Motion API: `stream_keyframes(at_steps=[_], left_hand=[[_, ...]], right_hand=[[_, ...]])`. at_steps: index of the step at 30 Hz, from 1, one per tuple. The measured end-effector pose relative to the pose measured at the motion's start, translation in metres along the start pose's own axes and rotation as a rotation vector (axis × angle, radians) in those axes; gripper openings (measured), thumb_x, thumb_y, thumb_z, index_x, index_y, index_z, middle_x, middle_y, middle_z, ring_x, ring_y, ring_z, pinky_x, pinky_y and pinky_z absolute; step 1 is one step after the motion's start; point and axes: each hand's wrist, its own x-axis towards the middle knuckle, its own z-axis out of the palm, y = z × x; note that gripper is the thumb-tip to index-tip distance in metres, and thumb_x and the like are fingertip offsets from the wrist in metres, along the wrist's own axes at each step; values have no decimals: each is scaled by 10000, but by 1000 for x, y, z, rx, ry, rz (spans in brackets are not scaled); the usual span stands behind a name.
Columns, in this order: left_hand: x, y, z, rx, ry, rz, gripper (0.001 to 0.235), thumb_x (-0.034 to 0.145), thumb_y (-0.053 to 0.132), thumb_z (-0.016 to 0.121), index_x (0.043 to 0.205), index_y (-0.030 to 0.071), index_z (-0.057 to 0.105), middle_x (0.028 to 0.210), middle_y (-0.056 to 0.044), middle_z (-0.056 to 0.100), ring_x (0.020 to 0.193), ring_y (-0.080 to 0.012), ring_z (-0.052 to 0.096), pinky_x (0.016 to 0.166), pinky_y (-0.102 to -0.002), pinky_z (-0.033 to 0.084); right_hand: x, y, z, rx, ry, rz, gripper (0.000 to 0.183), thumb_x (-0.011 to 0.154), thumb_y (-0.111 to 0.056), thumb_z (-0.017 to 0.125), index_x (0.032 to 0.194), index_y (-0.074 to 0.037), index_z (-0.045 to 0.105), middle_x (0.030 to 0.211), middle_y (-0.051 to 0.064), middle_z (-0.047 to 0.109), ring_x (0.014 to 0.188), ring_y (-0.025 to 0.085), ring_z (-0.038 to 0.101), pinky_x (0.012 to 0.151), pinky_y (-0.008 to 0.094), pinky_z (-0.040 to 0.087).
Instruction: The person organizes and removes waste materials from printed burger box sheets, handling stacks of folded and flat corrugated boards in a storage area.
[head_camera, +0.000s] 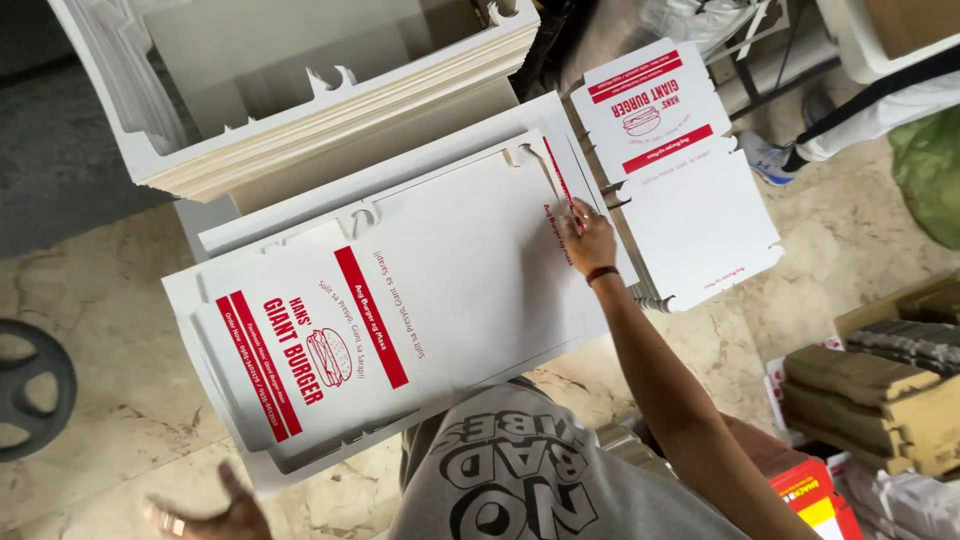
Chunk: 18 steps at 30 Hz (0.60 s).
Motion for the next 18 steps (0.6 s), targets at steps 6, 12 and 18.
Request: stream_keyframes(at_steps=[6,12,18], left_hand=[[-43,149,95,-409,-264,1003,752,962,274,737,1585,59,376,1637,-136,379,1563,-281,275,1327,-453,184],[-161,283,161,-30,-1019,1392,717,917,359,673,1565,268,378,1693,-77,208,1548,-370,199,1244,-634,166],[-224,384,189,396,-1030,1461,948,841,525,754,1618,270,274,1707,-157,131,1560,-440,99,1156,-792,133]], right_hand=[[39,-36,3,-116,-37,470,605,883,-320,678,1450,-165,539,1241,71,699,1086,258,677,947,382,549],[76,-22,-26,123,-410,392,529,850,-150,841,1270,74,610,1109,265,658,931,334,699,754,400,627],[85,-30,-32,63,-644,384,488,845,-81,822,1251,78,606,1011,245,653,819,346,730,707,448,655]])
